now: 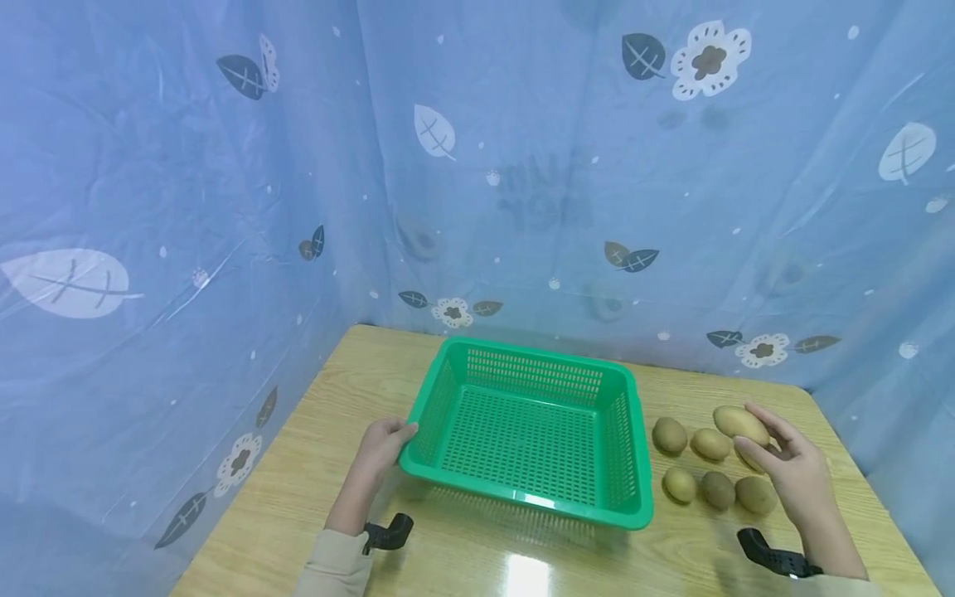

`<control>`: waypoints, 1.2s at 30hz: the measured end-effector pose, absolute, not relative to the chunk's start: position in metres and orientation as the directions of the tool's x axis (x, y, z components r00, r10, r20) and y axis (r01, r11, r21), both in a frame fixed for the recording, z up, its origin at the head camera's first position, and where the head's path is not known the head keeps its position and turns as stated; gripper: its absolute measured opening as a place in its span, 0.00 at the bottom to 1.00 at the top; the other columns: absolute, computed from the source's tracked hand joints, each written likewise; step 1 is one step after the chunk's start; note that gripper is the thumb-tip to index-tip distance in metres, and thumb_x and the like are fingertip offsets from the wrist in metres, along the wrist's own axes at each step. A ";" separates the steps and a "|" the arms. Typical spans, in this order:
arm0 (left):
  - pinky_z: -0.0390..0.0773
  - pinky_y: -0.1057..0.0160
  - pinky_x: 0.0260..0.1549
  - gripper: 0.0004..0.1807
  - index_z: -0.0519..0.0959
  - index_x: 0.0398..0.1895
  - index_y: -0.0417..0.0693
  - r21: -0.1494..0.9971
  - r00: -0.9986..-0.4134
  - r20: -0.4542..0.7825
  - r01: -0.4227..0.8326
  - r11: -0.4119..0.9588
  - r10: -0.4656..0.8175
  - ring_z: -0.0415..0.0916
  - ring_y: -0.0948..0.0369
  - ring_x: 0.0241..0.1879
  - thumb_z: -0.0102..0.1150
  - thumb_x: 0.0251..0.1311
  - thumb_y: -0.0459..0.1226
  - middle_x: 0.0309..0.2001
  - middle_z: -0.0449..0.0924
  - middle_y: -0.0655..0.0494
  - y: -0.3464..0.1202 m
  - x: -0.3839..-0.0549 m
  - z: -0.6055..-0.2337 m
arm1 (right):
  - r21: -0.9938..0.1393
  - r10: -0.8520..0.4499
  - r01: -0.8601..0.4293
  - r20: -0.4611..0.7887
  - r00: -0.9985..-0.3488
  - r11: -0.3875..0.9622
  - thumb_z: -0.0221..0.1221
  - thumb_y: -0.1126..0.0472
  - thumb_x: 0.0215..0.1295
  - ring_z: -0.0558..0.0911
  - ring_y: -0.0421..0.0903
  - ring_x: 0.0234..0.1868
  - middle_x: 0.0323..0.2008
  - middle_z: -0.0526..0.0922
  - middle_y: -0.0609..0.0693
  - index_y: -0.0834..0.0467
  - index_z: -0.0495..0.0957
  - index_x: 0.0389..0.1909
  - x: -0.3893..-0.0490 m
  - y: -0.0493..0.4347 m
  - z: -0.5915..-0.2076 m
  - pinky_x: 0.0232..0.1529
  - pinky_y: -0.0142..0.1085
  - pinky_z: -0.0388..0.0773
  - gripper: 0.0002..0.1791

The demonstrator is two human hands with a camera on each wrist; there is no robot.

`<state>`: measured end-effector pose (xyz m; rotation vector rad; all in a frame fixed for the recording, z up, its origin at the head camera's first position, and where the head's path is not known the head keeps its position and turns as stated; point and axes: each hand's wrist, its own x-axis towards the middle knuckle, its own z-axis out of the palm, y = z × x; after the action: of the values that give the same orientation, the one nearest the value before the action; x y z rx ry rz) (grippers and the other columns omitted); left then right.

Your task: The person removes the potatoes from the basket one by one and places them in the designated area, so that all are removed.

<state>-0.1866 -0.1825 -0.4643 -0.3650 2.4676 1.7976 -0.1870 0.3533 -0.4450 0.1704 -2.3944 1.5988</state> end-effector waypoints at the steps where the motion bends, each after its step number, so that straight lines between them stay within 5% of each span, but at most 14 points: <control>1: 0.75 0.64 0.36 0.19 0.75 0.50 0.30 0.930 -0.970 -0.191 -0.227 0.288 -0.150 0.77 0.59 0.36 0.47 0.69 0.39 0.39 0.80 0.44 -0.183 -0.186 -0.464 | -0.907 0.077 -0.219 0.262 -0.962 0.359 0.58 0.65 0.65 0.69 0.16 0.51 0.58 0.68 0.27 0.48 0.64 0.68 -0.183 0.359 -0.450 0.43 0.11 0.68 0.30; 6: 0.75 0.65 0.35 0.17 0.76 0.48 0.31 0.934 -0.972 -0.186 -0.221 0.280 -0.146 0.77 0.60 0.35 0.48 0.69 0.38 0.38 0.80 0.44 -0.183 -0.185 -0.464 | -0.976 0.255 -0.090 0.141 -0.957 0.201 0.61 0.62 0.63 0.68 0.14 0.49 0.55 0.68 0.26 0.47 0.64 0.68 -0.166 0.384 -0.473 0.40 0.10 0.67 0.32; 13: 0.76 0.65 0.33 0.17 0.77 0.47 0.30 0.936 -0.969 -0.190 -0.228 0.268 -0.159 0.78 0.60 0.34 0.48 0.69 0.38 0.38 0.81 0.42 -0.183 -0.183 -0.461 | -0.983 0.463 0.107 -0.026 -0.886 0.151 0.64 0.57 0.60 0.57 0.21 0.65 0.57 0.67 0.21 0.42 0.62 0.69 -0.154 0.404 -0.500 0.42 0.08 0.61 0.36; 20: 0.76 0.65 0.33 0.18 0.76 0.48 0.30 0.932 -0.970 -0.188 -0.226 0.282 -0.155 0.78 0.60 0.33 0.48 0.69 0.39 0.39 0.81 0.41 -0.182 -0.184 -0.462 | -0.986 0.521 0.164 -0.124 -0.844 0.031 0.67 0.55 0.56 0.69 0.17 0.46 0.47 0.70 0.23 0.45 0.62 0.69 -0.152 0.416 -0.517 0.32 0.11 0.68 0.40; 24: 0.76 0.65 0.34 0.18 0.76 0.48 0.30 0.932 -0.969 -0.194 -0.232 0.280 -0.155 0.78 0.61 0.33 0.48 0.69 0.39 0.39 0.81 0.41 -0.182 -0.184 -0.463 | -0.961 0.543 0.276 -0.229 -0.808 0.005 0.67 0.49 0.55 0.67 0.17 0.38 0.44 0.67 0.21 0.46 0.58 0.71 -0.154 0.419 -0.522 0.30 0.13 0.69 0.43; 28: 0.75 0.65 0.34 0.18 0.76 0.49 0.29 0.929 -0.967 -0.196 -0.236 0.285 -0.160 0.78 0.61 0.34 0.48 0.68 0.39 0.39 0.81 0.42 -0.182 -0.184 -0.463 | -0.919 0.598 0.389 -0.274 -0.753 0.069 0.64 0.44 0.57 0.65 0.24 0.60 0.62 0.65 0.26 0.44 0.56 0.71 -0.157 0.417 -0.526 0.34 0.10 0.63 0.42; 30: 0.75 0.65 0.34 0.19 0.76 0.50 0.29 0.928 -0.967 -0.196 -0.237 0.287 -0.164 0.78 0.61 0.34 0.49 0.68 0.38 0.39 0.81 0.42 -0.181 -0.184 -0.462 | -0.912 0.619 0.404 -0.278 -0.734 0.070 0.63 0.45 0.58 0.59 0.26 0.65 0.62 0.64 0.25 0.45 0.57 0.71 -0.159 0.416 -0.529 0.35 0.09 0.61 0.41; 36: 0.76 0.64 0.34 0.19 0.75 0.50 0.29 0.931 -0.968 -0.192 -0.232 0.281 -0.161 0.78 0.62 0.34 0.49 0.68 0.38 0.40 0.81 0.41 -0.182 -0.185 -0.462 | -0.935 0.634 0.355 -0.280 -0.721 -0.010 0.65 0.50 0.57 0.64 0.24 0.58 0.40 0.68 0.17 0.48 0.59 0.70 -0.161 0.420 -0.538 0.31 0.09 0.63 0.41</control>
<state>-0.1851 -0.1818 -0.4618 -0.3788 2.4659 1.8088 -0.1610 0.4201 -0.5377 -1.0442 -2.0366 1.8035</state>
